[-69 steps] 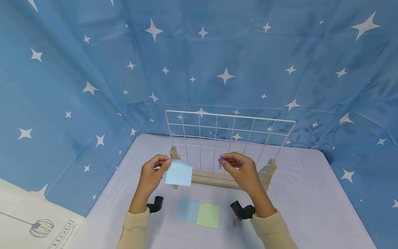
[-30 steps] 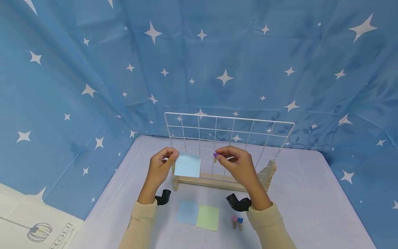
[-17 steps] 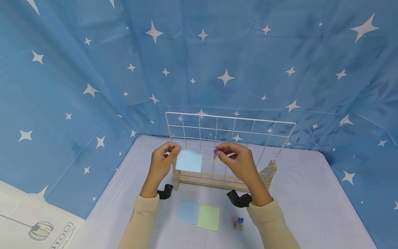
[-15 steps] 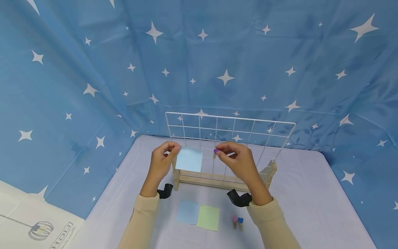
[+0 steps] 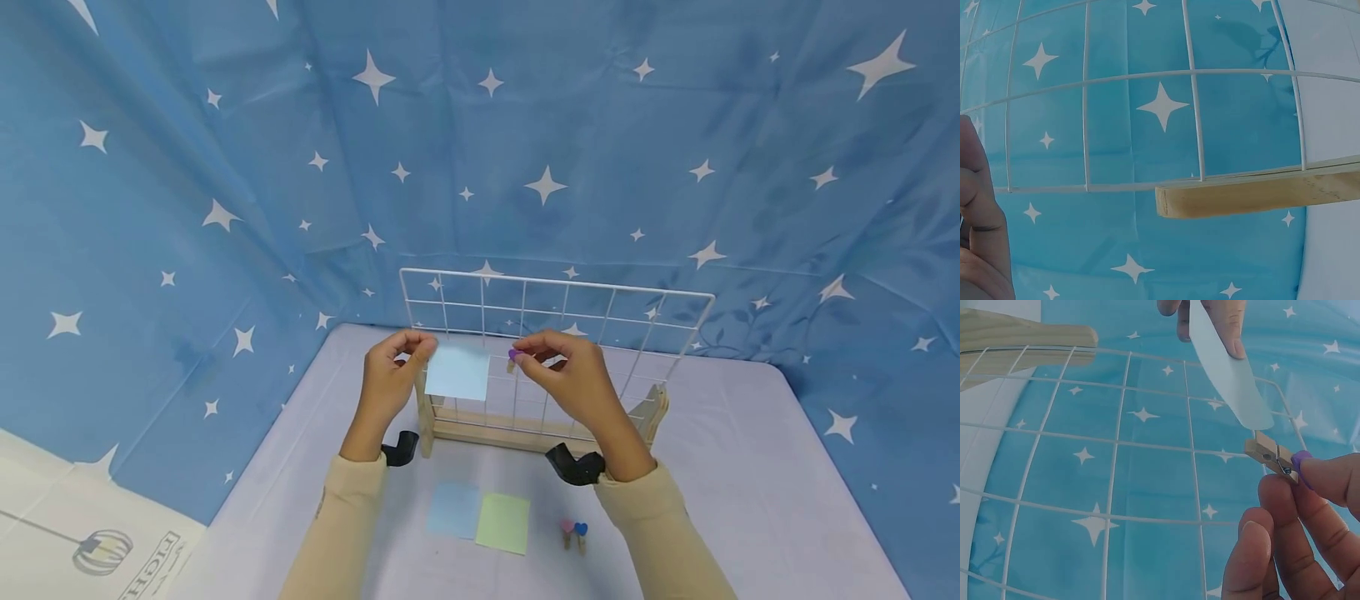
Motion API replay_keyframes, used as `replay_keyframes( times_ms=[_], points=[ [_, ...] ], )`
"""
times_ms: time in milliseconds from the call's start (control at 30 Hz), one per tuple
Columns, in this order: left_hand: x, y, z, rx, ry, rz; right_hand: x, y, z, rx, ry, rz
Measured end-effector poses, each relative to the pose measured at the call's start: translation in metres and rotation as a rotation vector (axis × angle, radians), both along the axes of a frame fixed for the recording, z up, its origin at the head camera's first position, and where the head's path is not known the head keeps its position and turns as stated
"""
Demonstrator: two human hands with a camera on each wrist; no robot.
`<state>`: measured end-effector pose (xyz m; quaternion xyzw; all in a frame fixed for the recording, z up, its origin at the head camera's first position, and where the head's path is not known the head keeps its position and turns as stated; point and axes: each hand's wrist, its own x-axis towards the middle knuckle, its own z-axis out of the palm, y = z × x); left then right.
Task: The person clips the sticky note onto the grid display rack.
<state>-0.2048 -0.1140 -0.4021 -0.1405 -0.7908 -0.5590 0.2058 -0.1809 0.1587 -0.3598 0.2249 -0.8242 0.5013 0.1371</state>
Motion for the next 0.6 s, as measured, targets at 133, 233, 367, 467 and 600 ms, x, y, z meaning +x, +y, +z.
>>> replay_keyframes(
  times_ms=[133, 233, 367, 467, 600],
  points=[
    [-0.002, 0.001, 0.002, -0.005, 0.006, 0.007, -0.001, -0.002, 0.003, 0.010, -0.008, -0.004],
    [-0.003, 0.001, 0.004, -0.004, 0.000, 0.012, -0.003, -0.003, 0.005, 0.020, -0.012, -0.010],
    [-0.005, 0.003, 0.007, -0.007, 0.007, 0.016, -0.004, -0.004, 0.008, 0.026, -0.014, -0.019],
    [-0.007, 0.004, 0.008, -0.010, 0.019, 0.016, -0.005, -0.005, 0.010, 0.023, -0.014, -0.022],
    [-0.008, 0.004, 0.008, -0.006, 0.025, 0.017, -0.008, -0.007, 0.012, 0.026, 0.004, -0.020]
  ],
)
